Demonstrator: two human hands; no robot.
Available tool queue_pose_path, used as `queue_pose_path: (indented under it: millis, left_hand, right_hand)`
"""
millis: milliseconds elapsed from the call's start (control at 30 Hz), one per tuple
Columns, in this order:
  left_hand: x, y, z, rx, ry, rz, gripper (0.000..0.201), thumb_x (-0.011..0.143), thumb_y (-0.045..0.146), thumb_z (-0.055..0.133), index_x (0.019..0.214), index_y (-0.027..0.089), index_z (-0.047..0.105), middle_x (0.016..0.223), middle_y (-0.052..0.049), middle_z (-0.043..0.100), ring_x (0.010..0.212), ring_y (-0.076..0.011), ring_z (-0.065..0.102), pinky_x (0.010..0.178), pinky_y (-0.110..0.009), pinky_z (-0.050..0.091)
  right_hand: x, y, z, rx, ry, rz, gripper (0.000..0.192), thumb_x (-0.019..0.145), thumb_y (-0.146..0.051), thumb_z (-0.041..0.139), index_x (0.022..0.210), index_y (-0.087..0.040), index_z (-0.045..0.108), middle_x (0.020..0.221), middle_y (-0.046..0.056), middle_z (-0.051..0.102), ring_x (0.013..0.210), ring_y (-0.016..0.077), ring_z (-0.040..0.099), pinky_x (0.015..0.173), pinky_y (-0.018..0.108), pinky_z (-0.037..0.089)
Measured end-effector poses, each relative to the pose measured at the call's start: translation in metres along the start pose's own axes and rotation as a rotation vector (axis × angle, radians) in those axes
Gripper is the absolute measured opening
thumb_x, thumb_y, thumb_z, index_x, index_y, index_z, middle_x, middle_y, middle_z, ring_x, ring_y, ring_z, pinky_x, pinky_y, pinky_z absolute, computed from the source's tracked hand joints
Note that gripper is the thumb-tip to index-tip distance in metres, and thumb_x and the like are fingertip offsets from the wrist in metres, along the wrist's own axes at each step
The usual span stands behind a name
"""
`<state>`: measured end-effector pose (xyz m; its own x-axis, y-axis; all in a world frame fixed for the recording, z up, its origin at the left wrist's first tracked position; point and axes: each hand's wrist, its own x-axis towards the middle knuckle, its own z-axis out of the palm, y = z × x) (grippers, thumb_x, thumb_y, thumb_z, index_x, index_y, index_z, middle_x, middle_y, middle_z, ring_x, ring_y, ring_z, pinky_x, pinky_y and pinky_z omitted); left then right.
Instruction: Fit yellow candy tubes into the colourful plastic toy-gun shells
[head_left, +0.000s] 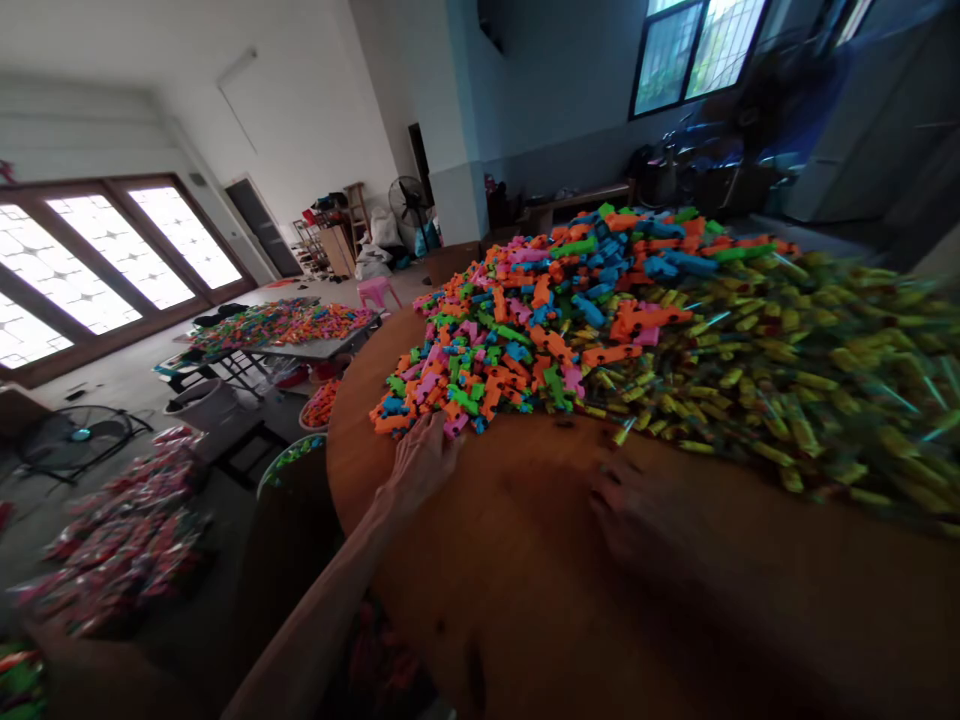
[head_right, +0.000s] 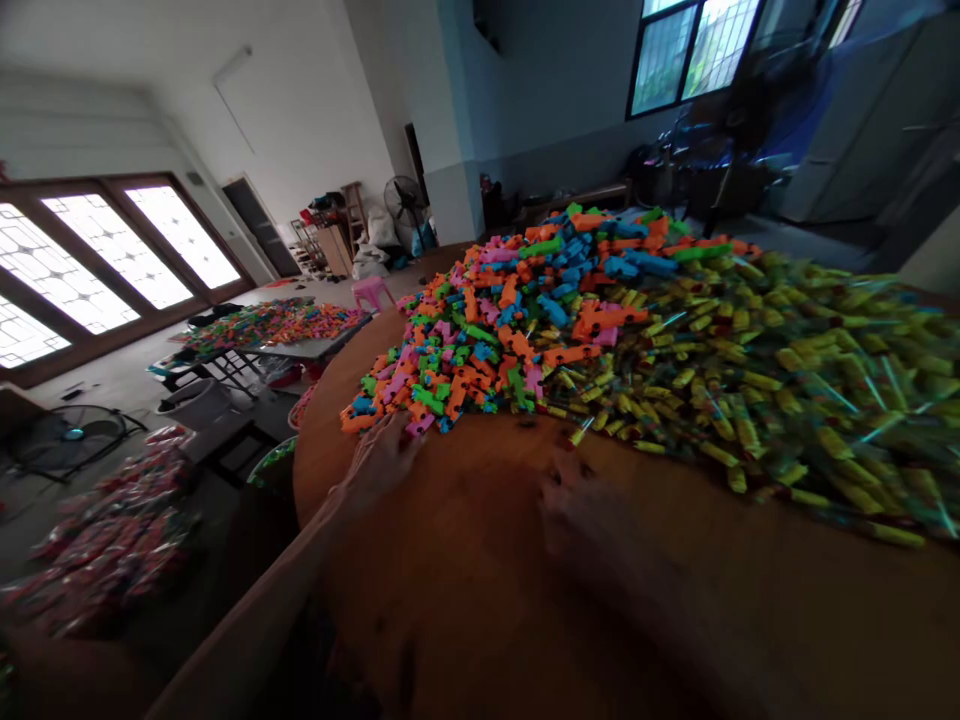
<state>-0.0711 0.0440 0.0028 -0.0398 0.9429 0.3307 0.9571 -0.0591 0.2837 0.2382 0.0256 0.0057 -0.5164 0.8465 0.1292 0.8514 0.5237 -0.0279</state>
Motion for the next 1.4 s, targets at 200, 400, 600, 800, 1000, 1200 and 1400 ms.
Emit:
queue_pose_path:
  millis: [200,400,600,800,1000,1200,1400]
  left_hand:
    - [-0.003,0.017,0.006,0.050,-0.018,-0.068,0.013,0.090,0.027,0.055,0.100,0.020,0.050,0.087,-0.004,0.064,0.077,-0.0201,0.061,0.065,-0.030,0.038]
    - [-0.051,0.050,-0.014,-0.128,-0.202,0.089,0.018,0.095,0.037,0.052,0.106,0.022,0.051,0.071,0.003,0.060,0.060,-0.0150,0.054,0.057,-0.028,0.034]
    - [-0.055,0.040,-0.024,-0.079,-0.178,0.449,0.055,0.092,0.011,0.044,0.144,0.027,0.042,0.140,-0.011,0.050,0.123,-0.0242,0.052,0.098,-0.040,0.047]
    - [-0.027,0.045,-0.024,0.193,-0.261,0.745,0.059,0.086,0.003,0.046,0.138,0.030,0.052,0.156,-0.006,0.038,0.132,-0.0334,0.040,0.102,-0.056,0.044]
    - [-0.017,0.060,-0.020,0.150,-0.283,0.848,0.039,0.093,0.009,0.044,0.126,0.025,0.059,0.132,-0.010,0.057,0.119,-0.0297,0.049,0.095,-0.050,0.046]
    - [-0.016,0.072,0.006,-0.151,-0.251,0.803,0.020,0.099,0.023,0.049,0.114,0.017,0.062,0.102,-0.009,0.060,0.100,-0.0235,0.053,0.089,-0.041,0.047]
    - [-0.011,0.071,0.017,-0.355,-0.254,0.748,0.023,0.102,0.025,0.044,0.109,0.018,0.065,0.092,-0.006,0.062,0.089,-0.0192,0.055,0.079,-0.035,0.044]
  right_hand:
    - [-0.004,0.003,-0.012,0.101,-0.059,-0.070,0.035,0.078,-0.008,0.051,0.108,-0.013,0.067,0.111,0.018,0.061,0.089,0.0256,0.061,0.069,0.034,0.048]
    - [-0.008,0.002,-0.014,-0.063,-0.075,-0.049,0.024,0.081,-0.012,0.050,0.098,-0.014,0.067,0.111,0.019,0.060,0.078,0.0225,0.060,0.058,0.031,0.037]
    - [-0.009,0.004,-0.009,0.011,-0.013,-0.064,0.019,0.090,-0.019,0.047,0.096,-0.016,0.065,0.114,0.017,0.060,0.070,0.0176,0.057,0.057,0.030,0.032]
    - [-0.006,0.000,-0.003,0.128,0.024,-0.123,0.022,0.092,-0.016,0.046,0.103,-0.013,0.066,0.098,0.012,0.064,0.077,0.0198,0.059,0.065,0.032,0.035]
    - [-0.007,-0.001,-0.001,0.170,0.086,-0.121,0.023,0.090,-0.013,0.049,0.104,-0.012,0.067,0.096,0.012,0.065,0.083,0.0205,0.058,0.070,0.031,0.037]
    - [-0.007,0.003,0.003,0.219,0.119,-0.104,0.020,0.091,-0.015,0.050,0.103,-0.014,0.066,0.097,0.011,0.065,0.087,0.0209,0.057,0.073,0.032,0.038]
    - [-0.007,0.007,-0.001,0.220,0.100,-0.065,0.018,0.093,-0.016,0.048,0.098,-0.014,0.065,0.101,0.012,0.063,0.085,0.0209,0.057,0.071,0.032,0.038]
